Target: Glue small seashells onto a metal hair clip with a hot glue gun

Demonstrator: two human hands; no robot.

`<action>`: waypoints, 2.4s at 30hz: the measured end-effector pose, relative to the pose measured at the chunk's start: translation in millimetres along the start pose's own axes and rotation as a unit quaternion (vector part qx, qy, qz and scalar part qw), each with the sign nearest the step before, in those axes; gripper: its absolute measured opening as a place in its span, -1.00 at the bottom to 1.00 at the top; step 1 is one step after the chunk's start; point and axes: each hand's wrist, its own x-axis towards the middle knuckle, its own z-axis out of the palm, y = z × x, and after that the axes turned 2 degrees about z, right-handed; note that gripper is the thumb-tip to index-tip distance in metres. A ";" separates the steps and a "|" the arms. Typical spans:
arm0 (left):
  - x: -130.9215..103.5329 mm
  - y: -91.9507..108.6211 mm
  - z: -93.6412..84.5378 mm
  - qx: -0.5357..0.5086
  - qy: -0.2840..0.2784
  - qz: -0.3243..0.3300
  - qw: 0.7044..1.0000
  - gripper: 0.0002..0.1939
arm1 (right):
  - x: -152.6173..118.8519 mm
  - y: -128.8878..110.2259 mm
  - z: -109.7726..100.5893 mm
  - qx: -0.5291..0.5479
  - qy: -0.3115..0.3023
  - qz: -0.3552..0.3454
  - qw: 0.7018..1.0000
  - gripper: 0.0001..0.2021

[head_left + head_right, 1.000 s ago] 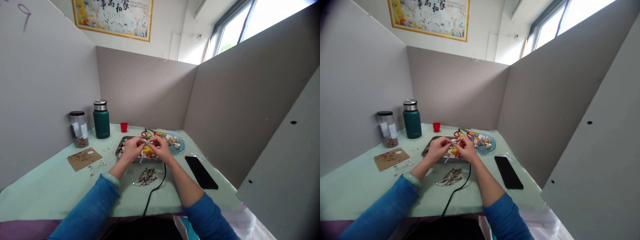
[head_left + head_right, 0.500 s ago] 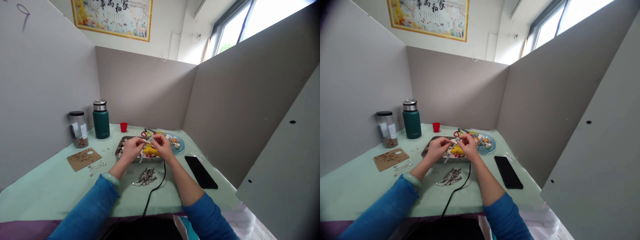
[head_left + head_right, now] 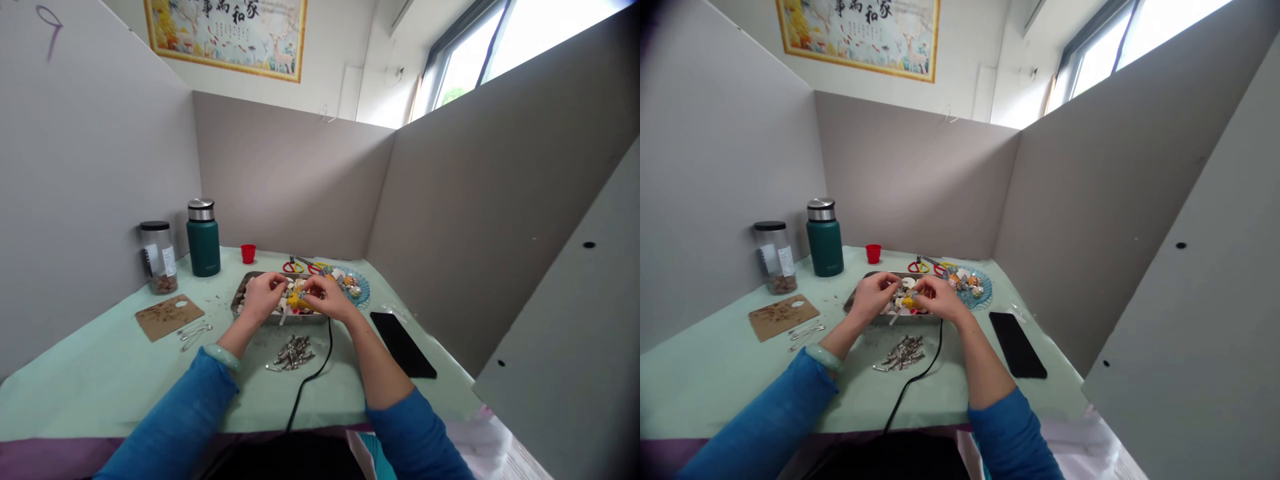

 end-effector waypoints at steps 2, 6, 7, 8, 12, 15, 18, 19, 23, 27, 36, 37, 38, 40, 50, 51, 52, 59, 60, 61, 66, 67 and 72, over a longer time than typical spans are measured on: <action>0.4 -0.3 0.0 0.002 0.004 -0.001 1.000 -0.85 | -1.8 -2.7 -2.6 -0.046 -0.025 -0.033 0.998 -0.92; 1.0 -2.0 0.7 0.005 0.003 0.003 1.000 -0.86 | -3.5 -4.8 -4.0 -0.116 -0.055 -0.070 0.989 -0.92; 1.0 -2.1 0.8 0.005 0.003 0.003 1.000 -0.87 | -3.5 -5.1 -3.9 -0.128 -0.062 -0.074 0.987 -0.91; 1.0 -2.0 0.8 0.005 0.003 0.002 1.000 -0.87 | -3.5 -5.4 -3.8 -0.138 -0.069 -0.078 0.985 -0.90; 0.5 -0.7 0.7 0.004 0.004 0.004 1.000 -0.88 | -3.4 -8.2 -3.7 -0.158 -0.111 -0.079 0.978 -0.86; -0.1 -0.3 0.7 0.004 0.002 0.005 1.000 -0.87 | -3.7 -10.6 -4.6 -0.164 -0.148 -0.070 0.973 -0.84; -0.6 -0.4 0.7 0.007 0.003 0.007 1.000 -0.87 | -4.3 -11.9 -7.0 -0.164 -0.173 -0.054 0.970 -0.84; -0.6 -0.5 0.7 0.009 0.003 0.007 1.000 -0.87 | -4.5 -12.0 -8.2 -0.163 -0.182 -0.049 0.968 -0.84; -0.3 -1.4 1.3 0.016 -0.001 0.008 1.000 -0.86 | -4.7 -9.5 -14.6 -0.168 -0.194 -0.036 0.966 -0.86; -0.1 -3.3 2.8 0.011 -0.002 0.006 1.000 -0.85 | -3.8 -5.8 -16.9 -0.180 -0.146 -0.026 0.972 -0.92; -0.3 -4.2 2.2 0.001 -0.008 0.011 1.000 -0.85 | -4.9 -10.0 -13.6 -0.194 -0.177 -0.043 0.964 -0.89; -0.1 -4.3 2.2 -0.001 -0.009 0.012 1.000 -0.85 | -5.2 -9.3 -15.5 -0.190 -0.185 -0.042 0.963 -0.90; 0.1 -4.5 2.2 -0.005 -0.011 0.011 1.000 -0.85 | -5.6 -8.5 -17.8 -0.183 -0.192 -0.038 0.963 -0.90; 0.4 -5.0 2.7 -0.019 -0.014 0.002 1.000 -0.84 | -6.2 -6.9 -22.1 -0.151 -0.198 -0.021 0.968 -0.91; -0.3 1.7 3.6 -0.174 -0.077 -0.038 0.981 -0.77 | 1.2 -3.0 -7.9 0.020 0.106 -0.045 0.993 -0.85; -0.4 2.2 3.4 -0.182 -0.079 -0.037 0.979 -0.77 | 1.8 -2.8 -5.3 0.017 0.114 -0.052 0.992 -0.85; -0.5 2.5 3.2 -0.187 -0.080 -0.036 0.979 -0.76 | 2.0 -2.9 -3.2 0.014 0.117 -0.060 0.991 -0.84; -0.7 4.3 1.1 -0.180 -0.099 -0.031 0.978 -0.77 | 1.0 -4.1 -0.5 0.010 0.114 -0.088 0.989 -0.84; -0.8 5.1 0.6 -0.179 -0.103 -0.033 0.978 -0.77 | 1.5 -2.7 -1.1 0.018 0.115 -0.087 0.989 -0.84; -1.0 6.1 0.1 -0.179 -0.108 -0.035 0.977 -0.77 | 2.1 -0.9 -1.8 0.028 0.115 -0.085 0.989 -0.85; -2.3 14.6 -3.2 -0.195 -0.145 -0.056 0.968 -0.78 | 4.8 9.3 -3.6 0.118 0.101 -0.018 0.988 -0.83; -2.6 16.7 -4.1 -0.199 -0.156 -0.066 0.965 -0.79 | 4.8 10.8 -3.5 0.154 0.099 0.007 0.983 -0.81; -3.5 22.6 -8.1 -0.226 -0.186 -0.092 0.952 -0.78 | 3.2 15.1 -1.8 0.301 0.085 0.106 0.944 -0.73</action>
